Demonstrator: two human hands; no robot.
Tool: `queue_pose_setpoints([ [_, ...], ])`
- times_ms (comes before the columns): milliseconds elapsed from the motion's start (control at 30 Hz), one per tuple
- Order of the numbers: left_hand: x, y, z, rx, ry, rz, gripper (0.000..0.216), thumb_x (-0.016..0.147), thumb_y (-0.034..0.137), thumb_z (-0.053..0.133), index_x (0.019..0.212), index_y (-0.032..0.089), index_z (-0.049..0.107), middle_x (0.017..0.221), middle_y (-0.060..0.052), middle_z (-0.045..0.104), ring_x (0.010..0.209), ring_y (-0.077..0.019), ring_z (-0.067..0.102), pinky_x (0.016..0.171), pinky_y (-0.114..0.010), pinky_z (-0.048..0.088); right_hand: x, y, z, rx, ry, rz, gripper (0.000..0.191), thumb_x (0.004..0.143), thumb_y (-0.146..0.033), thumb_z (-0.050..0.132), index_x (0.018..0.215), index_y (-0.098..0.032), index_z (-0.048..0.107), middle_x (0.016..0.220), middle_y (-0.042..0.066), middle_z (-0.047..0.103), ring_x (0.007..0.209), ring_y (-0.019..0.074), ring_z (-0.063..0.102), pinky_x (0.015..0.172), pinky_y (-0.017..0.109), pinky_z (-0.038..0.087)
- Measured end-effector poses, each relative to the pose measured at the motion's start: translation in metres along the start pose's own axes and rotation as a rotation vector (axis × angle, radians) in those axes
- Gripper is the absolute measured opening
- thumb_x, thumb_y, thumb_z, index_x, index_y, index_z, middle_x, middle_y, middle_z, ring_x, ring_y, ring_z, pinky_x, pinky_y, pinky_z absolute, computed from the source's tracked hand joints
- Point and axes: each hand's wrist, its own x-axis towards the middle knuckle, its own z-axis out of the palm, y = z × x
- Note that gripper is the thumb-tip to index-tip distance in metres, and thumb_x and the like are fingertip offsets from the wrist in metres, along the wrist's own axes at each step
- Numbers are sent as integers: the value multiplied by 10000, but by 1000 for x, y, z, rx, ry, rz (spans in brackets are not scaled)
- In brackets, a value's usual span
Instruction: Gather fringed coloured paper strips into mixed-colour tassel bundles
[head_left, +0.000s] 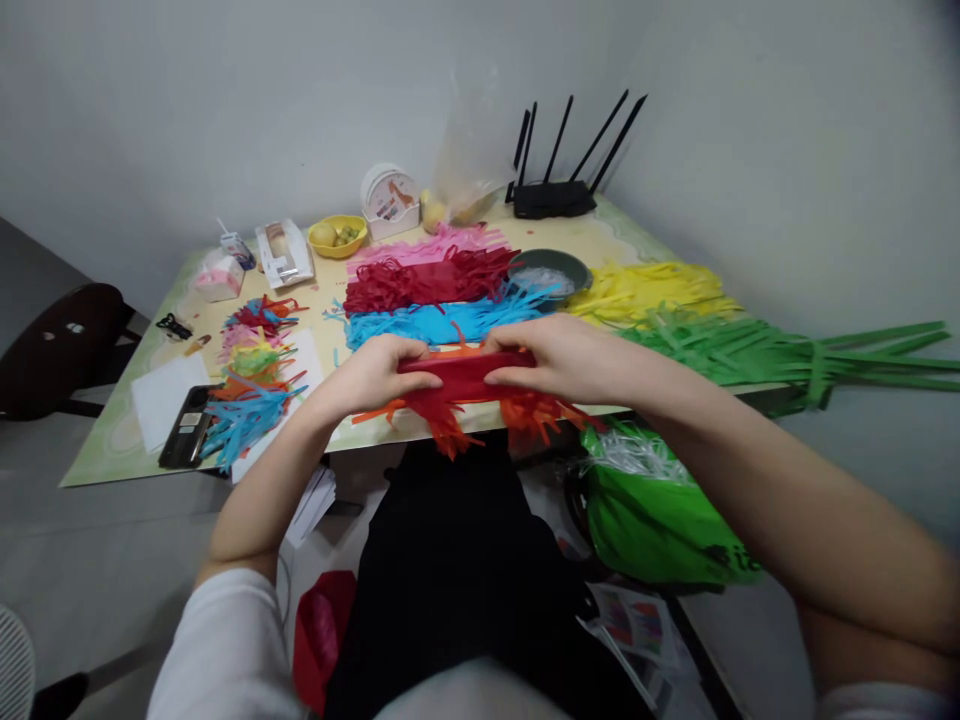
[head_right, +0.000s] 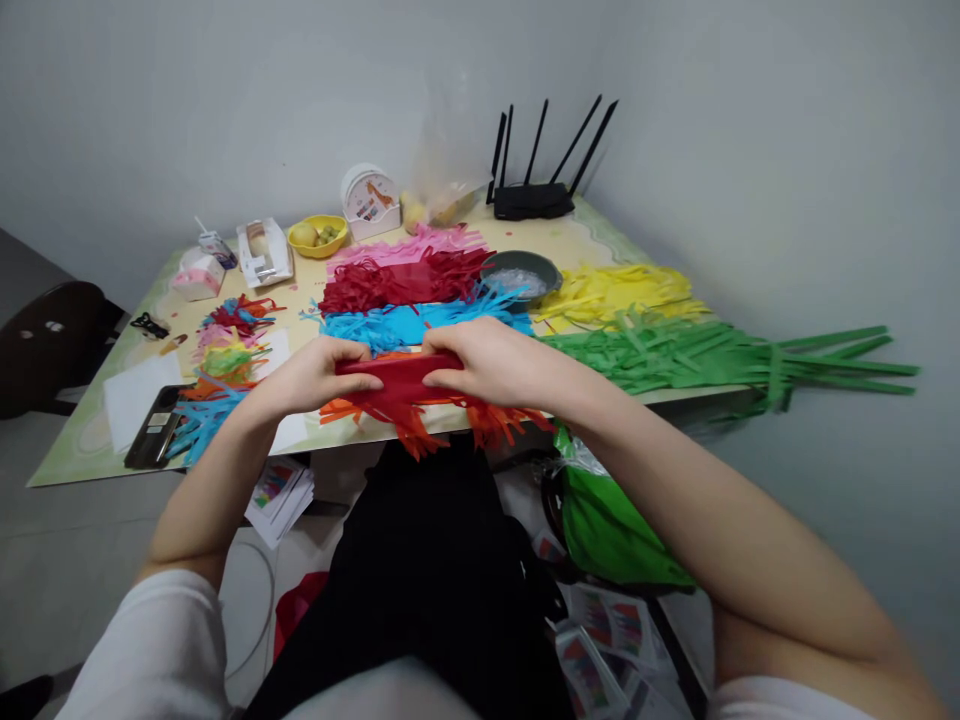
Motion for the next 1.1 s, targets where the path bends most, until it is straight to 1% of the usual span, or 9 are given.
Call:
queue_pose_setpoints([
  [133, -7, -2, 3, -111, 71, -2, 280, 840, 387, 599, 704, 142, 589, 654, 28, 530, 594, -93, 458, 555, -210, 352, -4, 4, 12, 198, 69, 39, 173, 851, -336, 586, 804, -177, 635, 753, 13, 666, 665, 157, 577, 622, 251, 390],
  [333, -20, -17, 24, -587, 274, -112, 258, 801, 307, 597, 957, 129, 699, 655, -1, 630, 538, -108, 548, 548, -227, 448, -18, 5, 45, 587, 431, 57, 171, 834, -262, 577, 913, -175, 701, 886, 43, 726, 753, 175, 647, 688, 280, 489],
  [433, -25, -24, 33, -743, 313, -105, 188, 745, 213, 597, 865, 133, 717, 668, -15, 646, 543, -103, 563, 561, -229, 464, -22, 7, 59, 737, 453, 82, 223, 775, -164, 539, 892, -197, 725, 811, 18, 720, 640, 147, 631, 596, 258, 487],
  [533, -30, -24, 36, -789, 313, -43, 125, 738, 181, 601, 779, 133, 709, 708, -22, 632, 580, -101, 575, 575, -228, 470, -24, 10, 66, 787, 465, 67, 212, 756, -136, 534, 818, -206, 724, 771, 19, 700, 657, 148, 630, 585, 251, 485],
  [667, -32, -19, 35, -697, 312, -7, 218, 788, 354, 645, 769, 137, 651, 745, -29, 607, 629, -114, 564, 574, -230, 454, -26, 13, 62, 720, 460, -37, 166, 832, -223, 558, 852, -190, 719, 855, 56, 707, 783, 186, 652, 668, 288, 513],
  [767, -31, -13, 35, -479, 426, -43, 316, 781, 408, 694, 672, 161, 530, 647, 15, 525, 576, -90, 469, 540, -208, 385, -27, 10, 55, 601, 439, -161, 226, 897, -288, 524, 878, -184, 724, 900, 79, 718, 855, 205, 657, 766, 325, 513],
  [867, -30, -9, 36, -295, 491, -5, 228, 788, 352, 712, 839, 164, 592, 757, 1, 605, 648, -101, 523, 609, -210, 411, -29, 5, 51, 441, 473, -167, 229, 931, -304, 529, 822, -194, 698, 823, 67, 710, 788, 188, 651, 749, 312, 503],
  [967, -29, -6, 35, -222, 448, 15, 348, 818, 336, 692, 1121, 172, 637, 966, -51, 699, 815, -143, 618, 747, -238, 465, -30, 0, 51, 279, 501, -142, 143, 926, -255, 548, 862, -195, 661, 841, 59, 708, 764, 174, 650, 731, 290, 502],
  [1100, -26, -4, 31, -284, 308, -50, 317, 835, 408, 658, 994, 144, 729, 965, -75, 741, 844, -178, 650, 761, -254, 484, -33, -1, 51, 188, 488, -93, 198, 924, -254, 544, 1089, -193, 637, 1035, 86, 722, 874, 199, 682, 775, 304, 526],
])
